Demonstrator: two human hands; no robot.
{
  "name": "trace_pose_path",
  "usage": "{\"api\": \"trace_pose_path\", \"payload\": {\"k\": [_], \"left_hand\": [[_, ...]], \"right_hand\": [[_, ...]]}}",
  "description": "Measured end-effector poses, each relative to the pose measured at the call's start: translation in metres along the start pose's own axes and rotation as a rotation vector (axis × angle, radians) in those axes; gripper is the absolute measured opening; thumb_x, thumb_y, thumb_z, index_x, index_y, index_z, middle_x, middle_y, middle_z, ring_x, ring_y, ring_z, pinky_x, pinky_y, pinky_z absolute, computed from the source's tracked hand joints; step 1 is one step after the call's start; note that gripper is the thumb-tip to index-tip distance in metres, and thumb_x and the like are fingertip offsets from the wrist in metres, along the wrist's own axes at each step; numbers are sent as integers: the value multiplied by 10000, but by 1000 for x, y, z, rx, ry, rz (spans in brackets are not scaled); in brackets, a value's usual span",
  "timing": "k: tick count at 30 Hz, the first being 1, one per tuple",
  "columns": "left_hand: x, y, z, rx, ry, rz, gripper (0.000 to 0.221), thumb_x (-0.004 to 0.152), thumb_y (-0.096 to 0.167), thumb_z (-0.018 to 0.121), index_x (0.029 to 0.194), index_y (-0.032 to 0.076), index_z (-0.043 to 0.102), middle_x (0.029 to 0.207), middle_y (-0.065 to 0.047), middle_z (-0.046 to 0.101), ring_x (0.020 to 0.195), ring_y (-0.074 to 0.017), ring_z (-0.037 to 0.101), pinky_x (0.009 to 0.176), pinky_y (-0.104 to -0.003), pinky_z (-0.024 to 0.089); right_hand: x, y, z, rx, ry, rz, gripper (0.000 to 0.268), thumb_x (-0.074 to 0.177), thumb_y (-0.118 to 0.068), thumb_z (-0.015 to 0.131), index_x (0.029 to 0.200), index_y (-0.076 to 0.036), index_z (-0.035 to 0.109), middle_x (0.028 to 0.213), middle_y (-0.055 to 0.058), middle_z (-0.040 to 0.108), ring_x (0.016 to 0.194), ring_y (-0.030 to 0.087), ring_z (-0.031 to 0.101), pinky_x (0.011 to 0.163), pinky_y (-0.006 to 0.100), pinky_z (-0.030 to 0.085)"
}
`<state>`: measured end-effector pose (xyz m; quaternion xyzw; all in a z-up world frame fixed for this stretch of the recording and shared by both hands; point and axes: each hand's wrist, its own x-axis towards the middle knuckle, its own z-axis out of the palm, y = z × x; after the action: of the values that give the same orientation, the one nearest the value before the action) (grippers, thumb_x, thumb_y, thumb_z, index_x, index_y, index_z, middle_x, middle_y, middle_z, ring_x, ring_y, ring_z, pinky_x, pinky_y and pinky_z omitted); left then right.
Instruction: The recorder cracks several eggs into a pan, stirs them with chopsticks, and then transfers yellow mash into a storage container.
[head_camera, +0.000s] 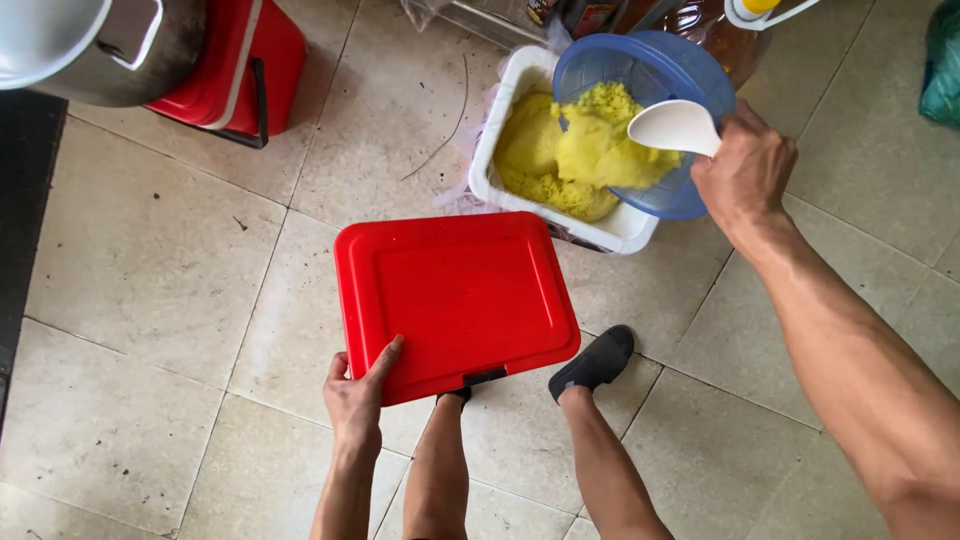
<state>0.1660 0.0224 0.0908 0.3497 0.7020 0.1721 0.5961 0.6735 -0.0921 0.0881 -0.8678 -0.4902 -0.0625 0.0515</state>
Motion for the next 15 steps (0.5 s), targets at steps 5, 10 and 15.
{"api": "trace_pose_path", "payload": {"k": [5,10,15], "left_hand": [[5,6,2,-7,-28,-71,456,721,240,902,1007,12,629,940,-161,763,794,-196,740,765,-332,626],[9,0,18,0,-72,-112,471,735,242,912,998,-20,623,941,-183,763,796,-205,732,765,-344,619],[7,4,29,-44,-115,-117,470,720,254,903,1009,0,632,946,-170,765,816,-205,740,776,-354,619]], "right_hand": [[-2,-7,15,-91,62,-215,161,780,-34,822,880,49,725,1299,352,645,751,296,750,676,386,625],[-8,-10,22,-100,24,-402,255,933,-83,864,764,17,700,1426,400,592,573,222,696,569,340,606],[-16,-23,2,-97,59,-487,361,915,-156,822,638,-17,638,1531,320,563,588,208,703,600,343,625]]}}
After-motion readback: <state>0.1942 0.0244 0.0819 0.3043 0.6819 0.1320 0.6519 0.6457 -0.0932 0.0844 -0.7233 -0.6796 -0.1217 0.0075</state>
